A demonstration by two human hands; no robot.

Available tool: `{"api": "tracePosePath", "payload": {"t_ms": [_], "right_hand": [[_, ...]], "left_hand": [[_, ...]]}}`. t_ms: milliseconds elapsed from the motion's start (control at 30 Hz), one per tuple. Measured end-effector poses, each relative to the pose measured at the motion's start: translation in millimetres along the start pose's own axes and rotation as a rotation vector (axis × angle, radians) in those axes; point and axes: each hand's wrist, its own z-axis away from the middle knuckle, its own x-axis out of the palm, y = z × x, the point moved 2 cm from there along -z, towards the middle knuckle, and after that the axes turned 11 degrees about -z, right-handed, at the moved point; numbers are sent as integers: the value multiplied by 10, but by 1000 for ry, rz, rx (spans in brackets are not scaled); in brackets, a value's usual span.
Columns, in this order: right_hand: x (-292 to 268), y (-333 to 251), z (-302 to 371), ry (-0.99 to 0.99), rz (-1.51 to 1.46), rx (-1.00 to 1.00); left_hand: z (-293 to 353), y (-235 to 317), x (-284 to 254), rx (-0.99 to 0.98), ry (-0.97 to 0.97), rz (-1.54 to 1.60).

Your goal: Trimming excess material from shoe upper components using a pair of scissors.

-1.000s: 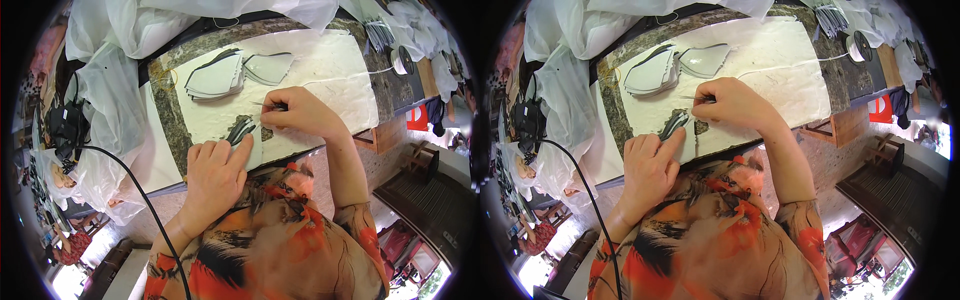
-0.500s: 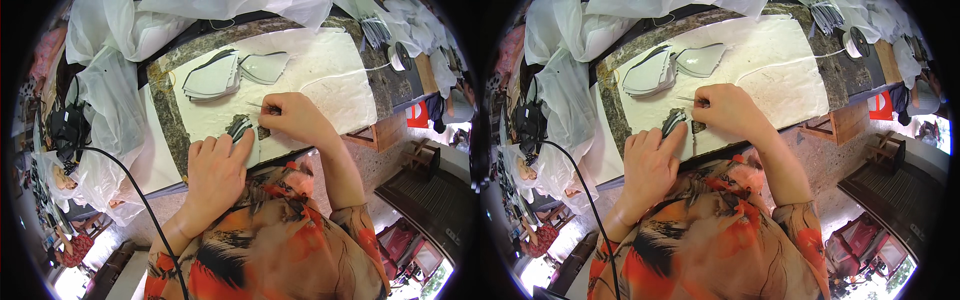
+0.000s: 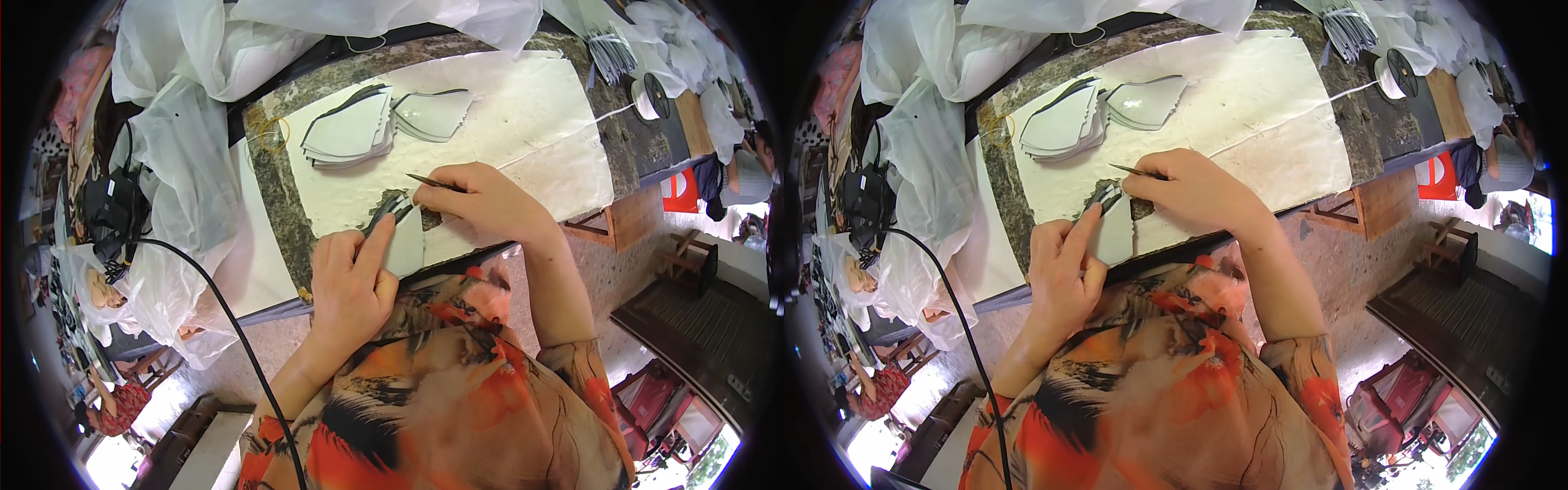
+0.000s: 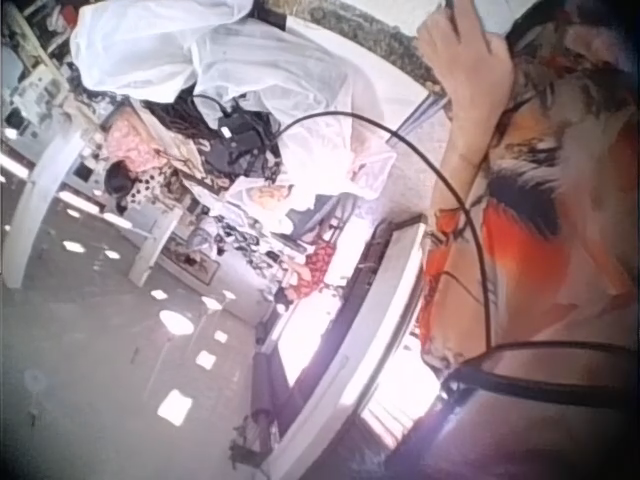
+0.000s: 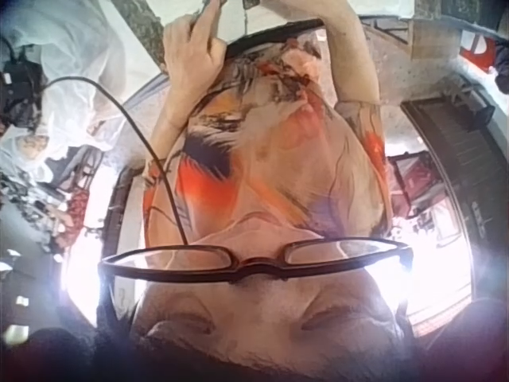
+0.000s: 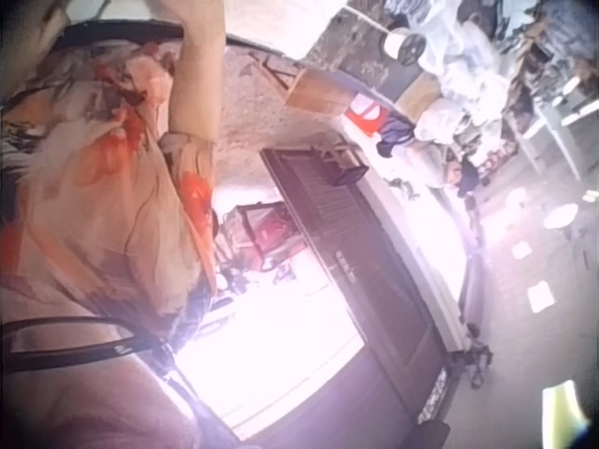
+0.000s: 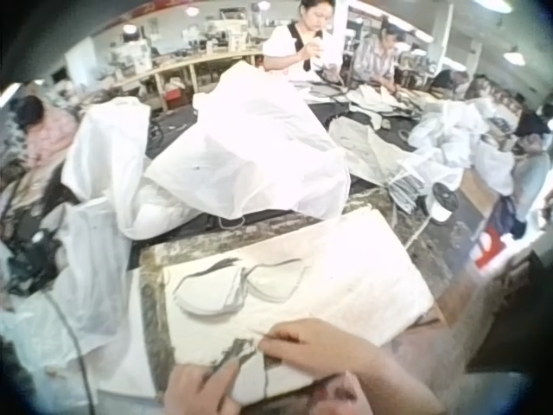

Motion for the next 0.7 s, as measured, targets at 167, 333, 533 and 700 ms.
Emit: {"api": "tracePosePath", "payload": {"t_ms": [167,333,533,700], "right_hand": [[46,7,24,15,-72,-43],[61,-87,88,27,-117,-64],[99,-110,136,6,-161,-102],[161,-128,205,79,-154,-186]], "left_hand": [[85,-86,17,-67,68,131],[-4,-182,-112,-137,-11,304],[-128,-207,-122,-126,-54,397],[-190,-178,-158,-201,-170,462]]}}
